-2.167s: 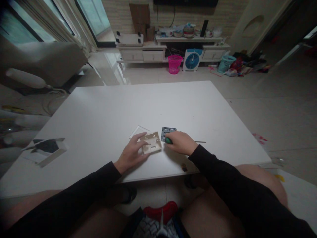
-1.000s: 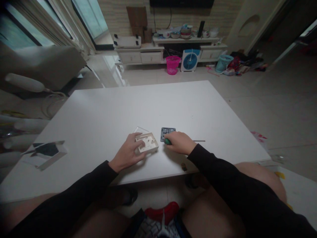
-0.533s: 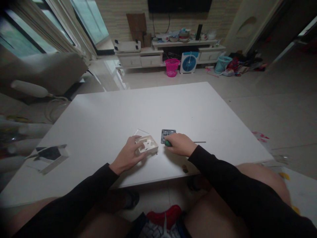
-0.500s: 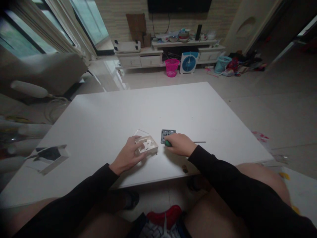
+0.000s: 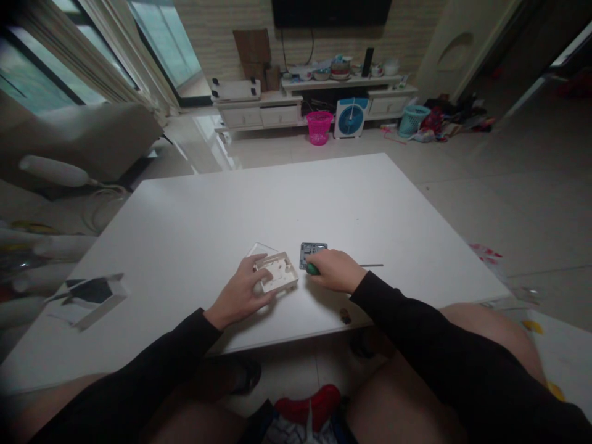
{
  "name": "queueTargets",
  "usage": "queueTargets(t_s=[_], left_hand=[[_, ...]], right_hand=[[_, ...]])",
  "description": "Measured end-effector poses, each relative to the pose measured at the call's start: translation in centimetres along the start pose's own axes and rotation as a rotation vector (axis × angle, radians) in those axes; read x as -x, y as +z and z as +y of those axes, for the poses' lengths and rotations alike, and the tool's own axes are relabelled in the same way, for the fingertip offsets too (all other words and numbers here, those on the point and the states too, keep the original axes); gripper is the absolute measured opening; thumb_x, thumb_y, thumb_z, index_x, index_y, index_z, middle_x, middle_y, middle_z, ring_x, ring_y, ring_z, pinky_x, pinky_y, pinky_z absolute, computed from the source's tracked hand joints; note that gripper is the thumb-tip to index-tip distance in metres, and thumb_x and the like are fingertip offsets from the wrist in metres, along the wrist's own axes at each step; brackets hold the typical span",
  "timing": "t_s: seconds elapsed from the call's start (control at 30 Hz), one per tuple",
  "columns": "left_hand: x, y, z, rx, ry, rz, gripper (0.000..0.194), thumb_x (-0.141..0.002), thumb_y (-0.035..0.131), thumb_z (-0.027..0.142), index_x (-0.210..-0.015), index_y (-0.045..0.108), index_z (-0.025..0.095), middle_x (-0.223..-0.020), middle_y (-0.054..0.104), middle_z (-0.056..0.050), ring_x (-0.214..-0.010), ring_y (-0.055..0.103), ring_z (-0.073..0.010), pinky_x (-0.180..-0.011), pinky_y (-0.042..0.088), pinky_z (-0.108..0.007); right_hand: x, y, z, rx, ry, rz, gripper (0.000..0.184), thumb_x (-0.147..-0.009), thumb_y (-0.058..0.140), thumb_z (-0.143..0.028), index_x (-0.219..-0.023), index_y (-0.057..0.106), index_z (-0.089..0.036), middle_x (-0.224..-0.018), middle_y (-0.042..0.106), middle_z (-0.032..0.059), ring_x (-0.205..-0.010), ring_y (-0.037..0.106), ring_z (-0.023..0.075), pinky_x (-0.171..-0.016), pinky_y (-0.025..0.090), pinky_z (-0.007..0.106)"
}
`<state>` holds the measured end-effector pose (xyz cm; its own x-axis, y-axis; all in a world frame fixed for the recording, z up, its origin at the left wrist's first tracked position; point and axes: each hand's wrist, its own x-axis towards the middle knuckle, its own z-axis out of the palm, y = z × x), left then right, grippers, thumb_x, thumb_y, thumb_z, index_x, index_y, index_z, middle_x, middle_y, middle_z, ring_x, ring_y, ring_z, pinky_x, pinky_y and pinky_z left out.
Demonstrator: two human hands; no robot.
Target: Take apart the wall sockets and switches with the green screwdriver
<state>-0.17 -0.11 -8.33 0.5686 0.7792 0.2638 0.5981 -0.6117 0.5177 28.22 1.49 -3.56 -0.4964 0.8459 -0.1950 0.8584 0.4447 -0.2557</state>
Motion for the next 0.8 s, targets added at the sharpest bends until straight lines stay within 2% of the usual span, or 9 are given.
queueTargets(t_s=[0.13,0.27,0.4,0.57,0.73,0.8], left_hand=[[0.07,0.12,0.03,0.007,0.055,0.024,0.024,-0.085,0.079,0.029,-0.102,0.065,0.02,-0.147,0.045,-0.016,-0.139,0.047,-0.0366,-0.111,0.052,-0.058],[0.21,0.22,-0.08,-0.029,0.132,0.101,0.027,-0.087,0.079,0.033,-0.106,0.066,0.02,-0.153,0.04,-0.016,-0.143,0.043,-0.0366,-0.115,0.05,-0.057],[0.24,0.25,-0.29,-0.078,0.153,0.166,0.029,-0.089,0.079,0.034,-0.111,0.067,0.021,-0.157,0.035,-0.016,-0.145,0.041,-0.0369,-0.116,0.049,-0.058],[0.12,0.0,-0.35,-0.091,0.209,0.165,0.029,-0.092,0.076,0.031,-0.118,0.067,0.021,-0.159,0.034,-0.016,-0.148,0.039,-0.0368,-0.118,0.048,-0.058],[0.28,0.22,-0.32,-0.101,0.19,0.153,0.03,-0.092,0.077,0.031,-0.119,0.067,0.022,-0.16,0.032,-0.015,-0.149,0.037,-0.0382,-0.118,0.047,-0.062],[0.36,0.51,-0.23,-0.078,0.14,0.163,0.029,-0.092,0.077,0.034,-0.117,0.068,0.023,-0.16,0.03,-0.014,-0.149,0.036,-0.0387,-0.118,0.046,-0.062]], right_hand=[[0.0,-0.02,-0.03,-0.003,0.005,-0.007,0.009,-0.089,0.062,-0.027,-0.093,0.068,-0.022,-0.094,0.077,0.0086,-0.081,0.065,0.0212,-0.066,0.025,0.031],[0.0,-0.17,-0.08,0.0,0.017,-0.011,0.011,-0.09,0.061,-0.028,-0.095,0.068,-0.022,-0.095,0.077,0.0092,-0.08,0.065,0.0209,-0.066,0.025,0.031],[0.01,-0.25,-0.08,0.006,0.02,-0.018,0.01,-0.088,0.061,-0.027,-0.093,0.068,-0.022,-0.093,0.077,0.0088,-0.081,0.065,0.0213,-0.066,0.026,0.031],[0.04,-0.23,-0.08,0.0,0.018,-0.014,0.011,-0.089,0.061,-0.027,-0.095,0.069,-0.022,-0.095,0.077,0.0091,-0.082,0.066,0.0219,-0.066,0.027,0.031],[0.04,-0.3,-0.11,0.009,0.022,-0.017,0.01,-0.088,0.061,-0.027,-0.094,0.068,-0.022,-0.093,0.076,0.0086,-0.079,0.065,0.0212,-0.065,0.026,0.031],[0.04,-0.31,-0.12,0.009,0.019,-0.016,0.009,-0.089,0.061,-0.027,-0.093,0.068,-0.022,-0.092,0.076,0.0086,-0.079,0.064,0.0209,-0.065,0.025,0.031]])
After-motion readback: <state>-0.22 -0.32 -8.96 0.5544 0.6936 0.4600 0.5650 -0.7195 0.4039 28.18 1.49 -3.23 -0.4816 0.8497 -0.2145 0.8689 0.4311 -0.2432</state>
